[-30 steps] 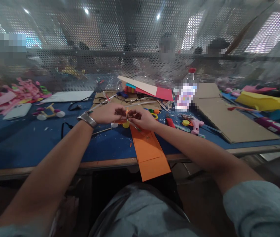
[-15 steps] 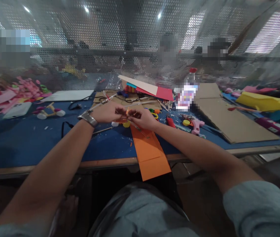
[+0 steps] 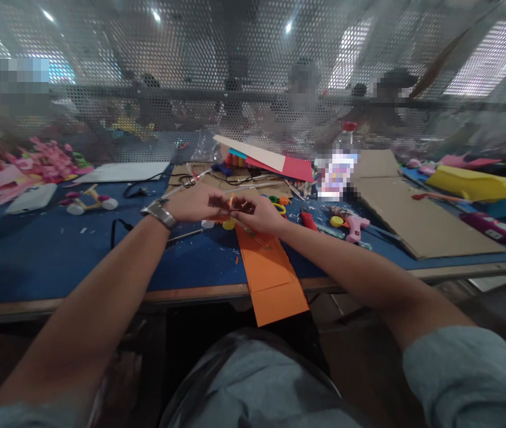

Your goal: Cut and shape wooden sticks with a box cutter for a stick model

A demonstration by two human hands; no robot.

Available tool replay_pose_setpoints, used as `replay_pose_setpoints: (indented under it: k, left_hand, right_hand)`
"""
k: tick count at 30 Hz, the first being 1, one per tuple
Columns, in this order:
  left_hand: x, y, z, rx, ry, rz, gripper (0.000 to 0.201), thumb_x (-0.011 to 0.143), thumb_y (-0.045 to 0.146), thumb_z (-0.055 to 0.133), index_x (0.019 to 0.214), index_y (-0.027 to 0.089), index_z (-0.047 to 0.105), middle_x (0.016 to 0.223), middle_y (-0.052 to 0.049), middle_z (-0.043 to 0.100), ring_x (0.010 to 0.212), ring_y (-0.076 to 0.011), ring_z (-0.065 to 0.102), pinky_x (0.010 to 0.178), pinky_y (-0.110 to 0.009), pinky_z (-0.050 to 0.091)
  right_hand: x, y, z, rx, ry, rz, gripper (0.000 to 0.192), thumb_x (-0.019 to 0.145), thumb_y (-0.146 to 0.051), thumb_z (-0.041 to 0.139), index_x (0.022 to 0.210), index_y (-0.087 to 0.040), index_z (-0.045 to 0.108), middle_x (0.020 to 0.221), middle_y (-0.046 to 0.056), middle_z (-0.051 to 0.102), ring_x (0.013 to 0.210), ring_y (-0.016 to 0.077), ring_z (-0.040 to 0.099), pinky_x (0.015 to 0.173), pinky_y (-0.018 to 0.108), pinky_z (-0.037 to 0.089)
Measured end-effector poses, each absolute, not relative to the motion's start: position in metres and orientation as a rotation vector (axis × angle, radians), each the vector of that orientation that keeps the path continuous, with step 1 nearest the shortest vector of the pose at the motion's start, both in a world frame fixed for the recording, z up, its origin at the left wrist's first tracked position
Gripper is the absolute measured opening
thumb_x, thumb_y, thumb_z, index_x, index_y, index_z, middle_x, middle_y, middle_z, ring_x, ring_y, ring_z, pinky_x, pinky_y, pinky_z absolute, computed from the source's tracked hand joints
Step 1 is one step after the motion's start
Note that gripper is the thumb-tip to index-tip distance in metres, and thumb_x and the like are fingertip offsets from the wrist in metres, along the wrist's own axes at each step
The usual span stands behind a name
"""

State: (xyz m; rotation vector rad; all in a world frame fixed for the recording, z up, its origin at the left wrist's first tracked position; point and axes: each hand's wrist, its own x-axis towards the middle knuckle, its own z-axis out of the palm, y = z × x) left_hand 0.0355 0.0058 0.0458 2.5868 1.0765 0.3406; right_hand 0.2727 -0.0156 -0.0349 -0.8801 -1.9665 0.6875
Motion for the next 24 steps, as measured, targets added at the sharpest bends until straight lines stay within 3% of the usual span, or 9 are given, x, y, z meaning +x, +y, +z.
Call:
replay_pose_setpoints:
  k: [13, 24]
  left_hand:
    - [0.0388, 0.0032, 0.0460, 2.587, 1.033, 0.342, 0.036, 0.087, 0.051, 0.073, 0.094, 0.018, 0.084, 0.080, -0.003, 0.079, 0.073, -0.0169, 0.067, 0.067, -0.026, 0.041]
    - [0.0407, -0.0010, 0.0485, 2.585, 1.084, 0.367, 0.037, 0.085, 0.053, 0.076, 0.091, 0.018, 0.086, 0.068, -0.001, 0.073, 0.062, -0.0139, 0.057, 0.064, -0.026, 0.039]
  right_hand:
    - [0.2673, -0.0148, -0.0347, -0.896, -1.954, 0.672, 0.020, 0.091, -0.039, 0.075, 0.097, -0.021, 0.075, 0.085, 0.001, 0.075, 0.070, 0.0154, 0.062, 0.067, 0.030, 0.045]
    - [0.2637, -0.0182, -0.0300, -0.874, -1.935, 0.725, 0.018, 0.091, -0.037, 0.071, 0.094, -0.020, 0.073, 0.085, 0.002, 0.076, 0.073, 0.0159, 0.064, 0.068, 0.029, 0.047]
